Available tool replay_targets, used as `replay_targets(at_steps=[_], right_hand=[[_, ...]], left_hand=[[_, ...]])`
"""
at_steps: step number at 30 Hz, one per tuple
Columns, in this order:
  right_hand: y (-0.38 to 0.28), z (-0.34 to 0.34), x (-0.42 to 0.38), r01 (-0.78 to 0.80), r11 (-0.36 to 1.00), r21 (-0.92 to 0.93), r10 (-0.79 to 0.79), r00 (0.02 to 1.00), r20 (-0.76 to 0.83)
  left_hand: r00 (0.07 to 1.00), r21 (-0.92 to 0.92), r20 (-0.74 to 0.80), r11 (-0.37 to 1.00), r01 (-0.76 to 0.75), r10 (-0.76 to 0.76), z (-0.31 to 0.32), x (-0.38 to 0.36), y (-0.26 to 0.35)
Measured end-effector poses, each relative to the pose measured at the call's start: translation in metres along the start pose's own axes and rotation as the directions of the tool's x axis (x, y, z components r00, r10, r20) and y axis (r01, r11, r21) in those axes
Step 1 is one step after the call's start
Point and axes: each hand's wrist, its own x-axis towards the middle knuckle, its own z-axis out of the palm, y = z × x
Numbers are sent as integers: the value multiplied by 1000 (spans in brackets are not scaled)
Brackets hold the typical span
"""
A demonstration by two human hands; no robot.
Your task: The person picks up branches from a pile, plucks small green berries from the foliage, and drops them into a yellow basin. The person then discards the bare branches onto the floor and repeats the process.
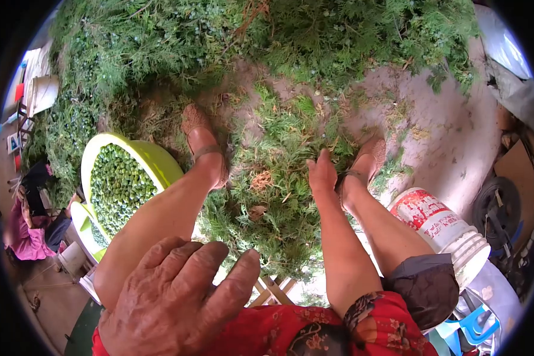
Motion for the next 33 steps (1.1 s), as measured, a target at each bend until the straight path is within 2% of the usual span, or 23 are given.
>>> replay_targets(at_steps=[4, 6, 7, 8, 9, 10, 11, 12, 13, 14, 16, 17, 18, 20, 21, 22, 24, 26, 28, 29, 31, 32, 33], right_hand=[[2, 8, 7, 64, 993, 98, -57, 996, -74], [4, 2, 10, 58, 997, 46, -61, 996, 62], [7, -3, 11, 61, 997, 44, -63, 996, 57], [7, -14, 9, -186, 872, 453, 40, 949, 312], [3, -20, 5, -319, 726, 609, 22, 896, 443], [0, -25, 1, -474, 546, 690, 4, 826, 564], [-4, -29, -4, -501, 273, 821, -108, 832, 544], [-11, -33, -3, -501, -29, 865, -212, 849, 485], [-20, -38, -1, -503, -133, 854, -225, 854, 469], [-23, -37, 4, -502, -133, 855, -231, 854, 465], [-29, -35, 21, -393, -118, 912, -71, 919, 387], [-28, -35, 34, -400, -33, 916, -29, 916, 399], [-28, -32, 45, -395, -33, 918, -36, 919, 394], [-30, -25, 66, -363, 391, 846, 257, 925, 279], [-27, -10, 83, -69, 754, 653, 126, 991, -41], [-19, 3, 94, -66, 754, 654, 125, 991, -44], [-46, -6, 94, 152, 851, 503, -3, 959, -284], [-63, -12, 103, 113, 885, 451, 18, 961, -276], [-73, -9, 119, 225, 907, 357, -72, 916, -394], [-76, -9, 126, 223, 907, 357, -71, 917, -392], [-81, -10, 138, 166, 974, 157, -124, 961, -249], [-84, -16, 137, 166, 974, 157, -123, 961, -248], [-89, -24, 136, 147, 956, 253, -88, 969, -230]], left_hand=[[1000, 81, -4, 997, -15, 15, 7, -6, -6], [999, -9, -42, 1000, -30, 29, 8, -7, -10], [998, -9, -47, 999, -30, 30, 7, -7, -10], [998, -5, -42, 999, -42, 42, 5, -7, -10], [998, 0, -35, 999, -53, 53, 3, -7, -10], [998, 3, -26, 998, -63, 63, 1, -8, -10], [997, 4, -17, 997, -75, 75, 0, -8, -9], [997, 8, -19, 997, -81, 81, -1, -7, -10], [996, 13, -20, 996, -88, 88, -1, -6, -10], [995, 5, -9, 995, -97, 97, -1, -8, -11], [994, 7, -9, 994, -105, 105, 0, -9, -11], [996, -41, -4, 995, -92, 92, -1, -7, -11], [998, -88, 20, 994, -58, 60, -5, -7, -10], [998, -176, 67, 984, 15, -3, -16, -2, -8], [991, -167, 131, 986, 9, 13, -16, -7, -12], [980, -159, 196, 987, 3, 28, -16, -11, -15], [981, -167, 193, 986, 0, 33, -16, -9, -17], [980, -174, 193, 985, -1, 35, -17, -7, -19], [972, -183, 233, 983, 11, 33, -18, -5, -20], [971, -184, 235, 983, 12, 32, -19, -4, -20], [969, -187, 246, 982, 26, 21, -19, -3, -20], [969, -187, 246, 982, 26, 21, -20, -3, -20], [967, -189, 252, 982, 26, 23, -20, -2, -21]])
